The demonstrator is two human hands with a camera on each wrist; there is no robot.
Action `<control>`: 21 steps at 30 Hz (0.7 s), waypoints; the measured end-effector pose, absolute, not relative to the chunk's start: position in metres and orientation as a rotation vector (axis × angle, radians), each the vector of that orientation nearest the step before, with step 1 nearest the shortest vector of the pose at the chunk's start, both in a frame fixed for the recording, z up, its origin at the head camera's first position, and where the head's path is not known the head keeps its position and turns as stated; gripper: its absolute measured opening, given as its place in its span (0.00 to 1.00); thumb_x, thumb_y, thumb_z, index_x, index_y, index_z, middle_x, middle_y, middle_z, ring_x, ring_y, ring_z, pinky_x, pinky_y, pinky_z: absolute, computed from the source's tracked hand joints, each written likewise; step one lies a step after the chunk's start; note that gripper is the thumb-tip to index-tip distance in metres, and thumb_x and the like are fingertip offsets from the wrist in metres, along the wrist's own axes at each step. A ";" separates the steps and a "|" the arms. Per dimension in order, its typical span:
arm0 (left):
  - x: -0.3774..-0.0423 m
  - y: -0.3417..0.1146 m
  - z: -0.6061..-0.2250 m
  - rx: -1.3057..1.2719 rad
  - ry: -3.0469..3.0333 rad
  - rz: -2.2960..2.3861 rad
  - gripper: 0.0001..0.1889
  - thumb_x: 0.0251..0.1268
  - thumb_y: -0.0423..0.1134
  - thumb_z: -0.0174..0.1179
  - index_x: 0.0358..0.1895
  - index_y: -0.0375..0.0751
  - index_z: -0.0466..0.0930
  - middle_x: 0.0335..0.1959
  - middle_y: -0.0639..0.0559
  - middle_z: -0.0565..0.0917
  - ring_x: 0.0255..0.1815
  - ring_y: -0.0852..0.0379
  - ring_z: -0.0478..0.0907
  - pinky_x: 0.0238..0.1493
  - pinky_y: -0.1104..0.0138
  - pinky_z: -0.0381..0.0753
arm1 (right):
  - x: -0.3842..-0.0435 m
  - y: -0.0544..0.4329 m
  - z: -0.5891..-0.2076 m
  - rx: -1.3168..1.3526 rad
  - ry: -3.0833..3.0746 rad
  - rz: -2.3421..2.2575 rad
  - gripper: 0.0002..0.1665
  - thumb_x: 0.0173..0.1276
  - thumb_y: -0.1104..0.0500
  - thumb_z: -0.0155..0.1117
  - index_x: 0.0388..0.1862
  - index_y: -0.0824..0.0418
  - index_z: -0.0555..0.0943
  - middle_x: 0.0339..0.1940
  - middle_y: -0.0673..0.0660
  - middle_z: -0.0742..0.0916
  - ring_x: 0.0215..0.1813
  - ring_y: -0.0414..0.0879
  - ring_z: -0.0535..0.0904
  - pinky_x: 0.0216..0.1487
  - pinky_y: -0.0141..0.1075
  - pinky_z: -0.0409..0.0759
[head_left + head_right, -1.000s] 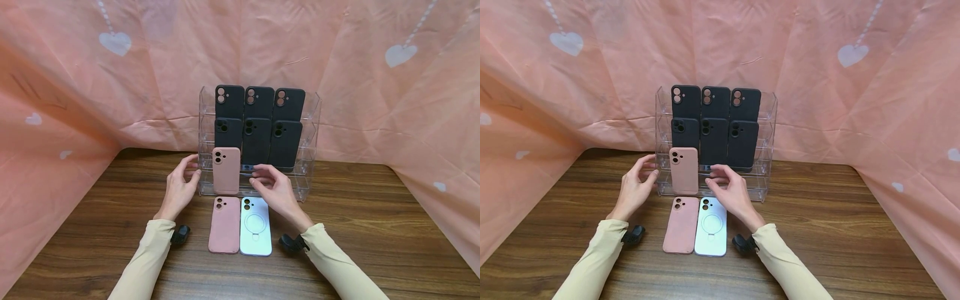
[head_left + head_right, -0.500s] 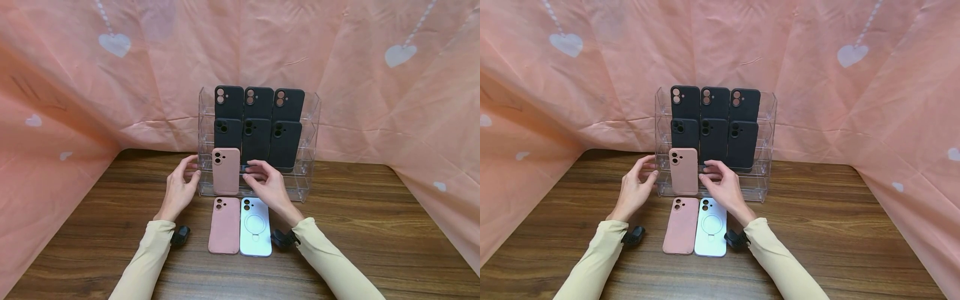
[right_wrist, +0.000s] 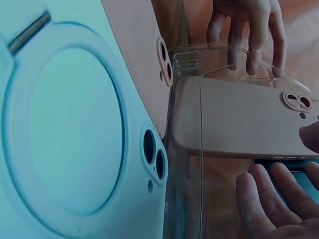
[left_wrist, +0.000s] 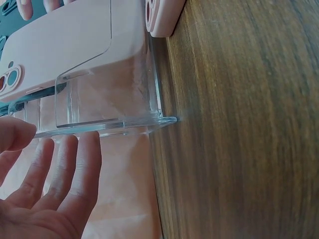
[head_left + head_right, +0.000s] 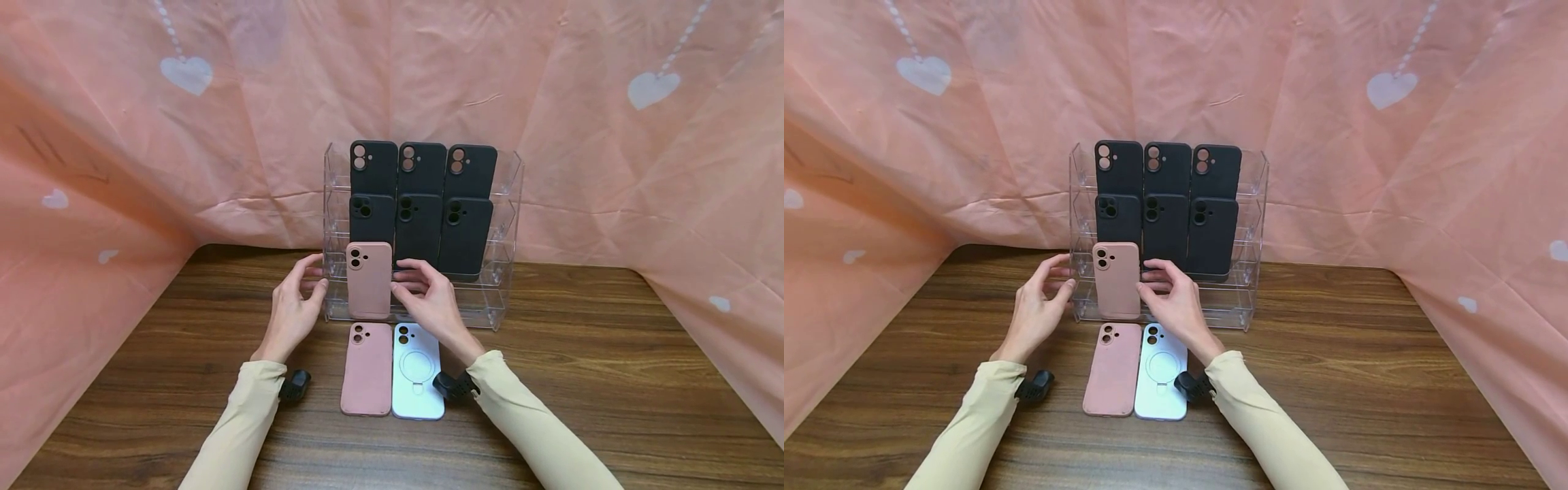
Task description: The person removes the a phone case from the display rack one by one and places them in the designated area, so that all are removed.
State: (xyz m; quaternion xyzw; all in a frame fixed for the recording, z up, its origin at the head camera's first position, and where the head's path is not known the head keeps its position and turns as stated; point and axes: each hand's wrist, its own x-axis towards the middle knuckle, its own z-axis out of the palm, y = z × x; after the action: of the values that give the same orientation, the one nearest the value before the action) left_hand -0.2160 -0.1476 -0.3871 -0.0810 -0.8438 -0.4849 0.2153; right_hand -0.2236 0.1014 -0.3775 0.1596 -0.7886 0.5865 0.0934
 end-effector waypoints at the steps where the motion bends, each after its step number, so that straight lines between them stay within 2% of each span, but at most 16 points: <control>1: -0.216 -0.148 -0.387 -0.225 -2.340 -1.344 0.23 0.71 0.32 0.60 0.67 0.49 0.76 0.52 0.42 0.87 0.47 0.45 0.89 0.44 0.59 0.81 | -0.224 0.101 -0.378 0.471 -2.337 1.745 0.24 0.68 0.64 0.70 0.63 0.60 0.80 0.52 0.64 0.89 0.51 0.56 0.89 0.56 0.48 0.86; 13: -0.215 -0.148 -0.388 -0.226 -2.344 -1.351 0.23 0.72 0.32 0.60 0.67 0.49 0.76 0.52 0.41 0.86 0.47 0.45 0.89 0.44 0.57 0.82 | -0.225 0.088 -0.380 0.408 -2.313 1.586 0.25 0.64 0.65 0.73 0.60 0.59 0.81 0.44 0.61 0.91 0.43 0.53 0.91 0.44 0.42 0.89; 21: -0.216 -0.148 -0.387 -0.237 -2.337 -1.360 0.23 0.72 0.32 0.59 0.67 0.49 0.75 0.52 0.41 0.86 0.48 0.43 0.88 0.46 0.54 0.82 | -0.226 0.079 -0.384 0.330 -2.346 1.489 0.26 0.62 0.64 0.75 0.60 0.57 0.81 0.42 0.59 0.92 0.40 0.50 0.92 0.43 0.45 0.89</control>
State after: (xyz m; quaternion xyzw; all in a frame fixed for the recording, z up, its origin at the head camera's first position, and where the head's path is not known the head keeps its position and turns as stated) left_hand -0.2158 -0.1479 -0.3872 -0.0853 -0.8413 -0.4898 0.2122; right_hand -0.2259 0.0794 -0.3839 0.1160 -0.8262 0.5242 0.1710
